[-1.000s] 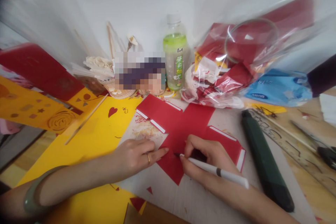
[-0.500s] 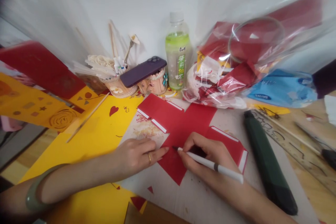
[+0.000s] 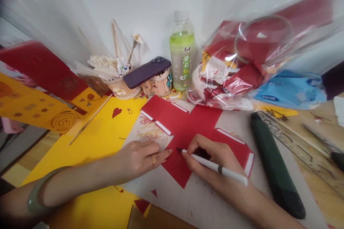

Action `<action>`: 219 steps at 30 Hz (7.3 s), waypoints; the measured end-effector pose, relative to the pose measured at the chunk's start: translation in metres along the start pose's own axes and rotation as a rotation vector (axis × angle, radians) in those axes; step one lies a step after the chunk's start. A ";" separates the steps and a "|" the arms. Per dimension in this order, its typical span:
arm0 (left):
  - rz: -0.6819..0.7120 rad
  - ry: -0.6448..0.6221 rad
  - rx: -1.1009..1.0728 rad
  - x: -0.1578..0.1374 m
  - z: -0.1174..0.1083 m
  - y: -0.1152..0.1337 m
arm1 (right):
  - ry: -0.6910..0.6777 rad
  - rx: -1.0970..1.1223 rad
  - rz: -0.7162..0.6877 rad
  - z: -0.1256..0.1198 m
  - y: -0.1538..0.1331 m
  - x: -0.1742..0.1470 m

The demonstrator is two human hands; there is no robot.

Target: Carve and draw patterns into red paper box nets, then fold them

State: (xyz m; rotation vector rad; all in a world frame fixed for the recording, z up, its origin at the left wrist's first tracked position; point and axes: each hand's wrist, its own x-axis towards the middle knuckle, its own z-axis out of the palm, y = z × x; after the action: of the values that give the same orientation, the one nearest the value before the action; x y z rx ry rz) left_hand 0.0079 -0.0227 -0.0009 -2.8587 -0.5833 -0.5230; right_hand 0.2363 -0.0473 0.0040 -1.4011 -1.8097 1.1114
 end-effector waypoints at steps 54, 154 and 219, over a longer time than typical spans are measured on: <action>-0.038 0.037 0.005 -0.001 0.005 -0.001 | -0.123 -0.031 -0.038 -0.002 0.001 0.001; -0.010 0.076 -0.005 -0.002 0.007 -0.003 | -0.129 0.041 -0.024 -0.004 0.005 -0.002; -0.016 0.035 0.003 -0.002 0.003 -0.003 | -0.096 -0.012 -0.034 -0.003 0.004 -0.005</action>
State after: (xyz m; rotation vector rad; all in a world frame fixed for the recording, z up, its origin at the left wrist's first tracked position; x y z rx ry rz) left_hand 0.0061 -0.0195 -0.0044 -2.8384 -0.6014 -0.5726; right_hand 0.2417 -0.0507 0.0017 -1.3396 -1.9032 1.1701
